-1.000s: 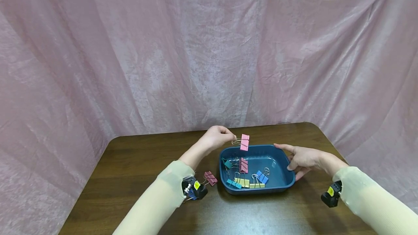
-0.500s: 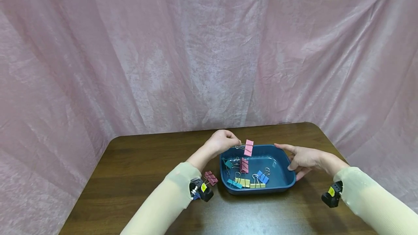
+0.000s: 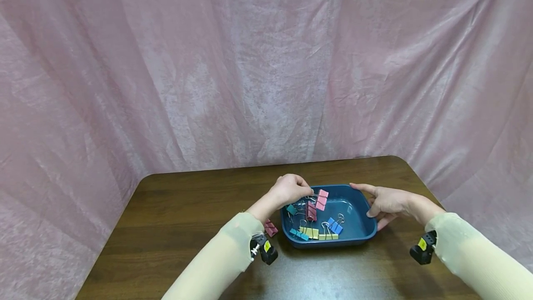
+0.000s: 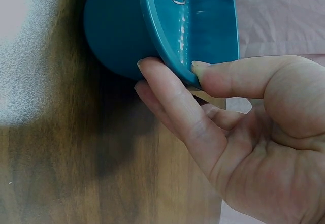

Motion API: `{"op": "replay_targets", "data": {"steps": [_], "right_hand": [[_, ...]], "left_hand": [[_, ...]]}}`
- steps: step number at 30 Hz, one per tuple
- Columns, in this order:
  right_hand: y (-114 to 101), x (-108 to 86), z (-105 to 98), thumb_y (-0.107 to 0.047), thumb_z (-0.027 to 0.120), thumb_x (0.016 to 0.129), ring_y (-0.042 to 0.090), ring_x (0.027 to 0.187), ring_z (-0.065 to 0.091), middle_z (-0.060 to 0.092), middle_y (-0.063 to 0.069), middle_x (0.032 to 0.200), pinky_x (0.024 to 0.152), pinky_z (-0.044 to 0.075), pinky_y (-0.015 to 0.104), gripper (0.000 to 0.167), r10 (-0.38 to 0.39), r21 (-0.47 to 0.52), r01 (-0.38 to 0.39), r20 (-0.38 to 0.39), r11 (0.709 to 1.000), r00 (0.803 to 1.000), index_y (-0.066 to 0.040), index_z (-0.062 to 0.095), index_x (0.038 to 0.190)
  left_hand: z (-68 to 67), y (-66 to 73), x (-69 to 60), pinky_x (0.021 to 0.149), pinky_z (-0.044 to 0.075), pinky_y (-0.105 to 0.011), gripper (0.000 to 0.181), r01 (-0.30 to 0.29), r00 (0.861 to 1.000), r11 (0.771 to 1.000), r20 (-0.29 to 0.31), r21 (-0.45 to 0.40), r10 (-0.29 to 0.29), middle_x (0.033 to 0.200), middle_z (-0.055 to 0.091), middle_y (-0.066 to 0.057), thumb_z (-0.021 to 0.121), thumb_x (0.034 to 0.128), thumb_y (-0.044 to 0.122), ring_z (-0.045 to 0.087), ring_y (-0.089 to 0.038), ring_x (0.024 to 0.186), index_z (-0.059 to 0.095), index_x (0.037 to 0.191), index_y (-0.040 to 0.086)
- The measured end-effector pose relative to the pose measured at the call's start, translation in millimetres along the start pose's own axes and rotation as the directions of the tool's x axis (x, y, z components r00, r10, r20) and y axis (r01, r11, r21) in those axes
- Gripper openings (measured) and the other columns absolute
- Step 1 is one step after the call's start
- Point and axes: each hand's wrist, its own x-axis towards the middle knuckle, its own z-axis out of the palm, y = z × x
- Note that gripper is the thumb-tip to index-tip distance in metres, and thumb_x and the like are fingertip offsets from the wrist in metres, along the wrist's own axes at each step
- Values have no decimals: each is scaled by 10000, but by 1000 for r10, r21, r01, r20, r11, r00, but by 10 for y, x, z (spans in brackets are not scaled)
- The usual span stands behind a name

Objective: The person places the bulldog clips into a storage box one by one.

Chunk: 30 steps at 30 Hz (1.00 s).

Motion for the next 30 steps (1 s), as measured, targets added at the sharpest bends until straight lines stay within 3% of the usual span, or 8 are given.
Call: {"op": "replay_targets", "data": {"steps": [11, 20, 24, 30], "right_hand": [[1, 10, -6, 149, 641, 865, 398, 940, 685, 395, 384, 1431, 682, 601, 517, 982, -4, 6, 3, 10, 1000, 1000, -221, 175, 1646], [0, 20, -10, 143, 639, 866, 402, 939, 686, 367, 399, 1448, 684, 601, 518, 978, -3, 4, 3, 10, 1000, 1000, -225, 177, 1645], [-11, 28, -3, 138, 639, 872, 398, 939, 689, 353, 406, 1458, 679, 602, 510, 972, -3, -13, 3, 6, 1000, 1000, -231, 181, 1646], [-20, 22, 4, 138, 636, 878, 394, 954, 688, 324, 421, 1481, 679, 603, 503, 968, -6, -21, 6, 9, 1000, 1000, -225, 174, 1647]], "left_hand": [[82, 38, -8, 739, 471, -373, 210, 28, 1000, 999, 9, 30, -28, 881, 646, 61, 773, 886, 373, 539, -180, 928, 783, 846, 167], [132, -10, 12, 724, 452, -364, 232, 28, 999, 999, 26, 23, -29, 905, 648, 62, 765, 905, 358, 533, -176, 909, 800, 891, 129], [147, -27, 20, 778, 481, -372, 220, 12, 999, 1000, 42, 23, -13, 976, 679, 73, 754, 908, 396, 562, -164, 956, 815, 897, 185], [118, -23, 4, 906, 507, -409, 240, -34, 998, 999, 56, -24, 35, 1133, 706, 51, 745, 922, 434, 599, -177, 1097, 808, 1045, 239]]}}
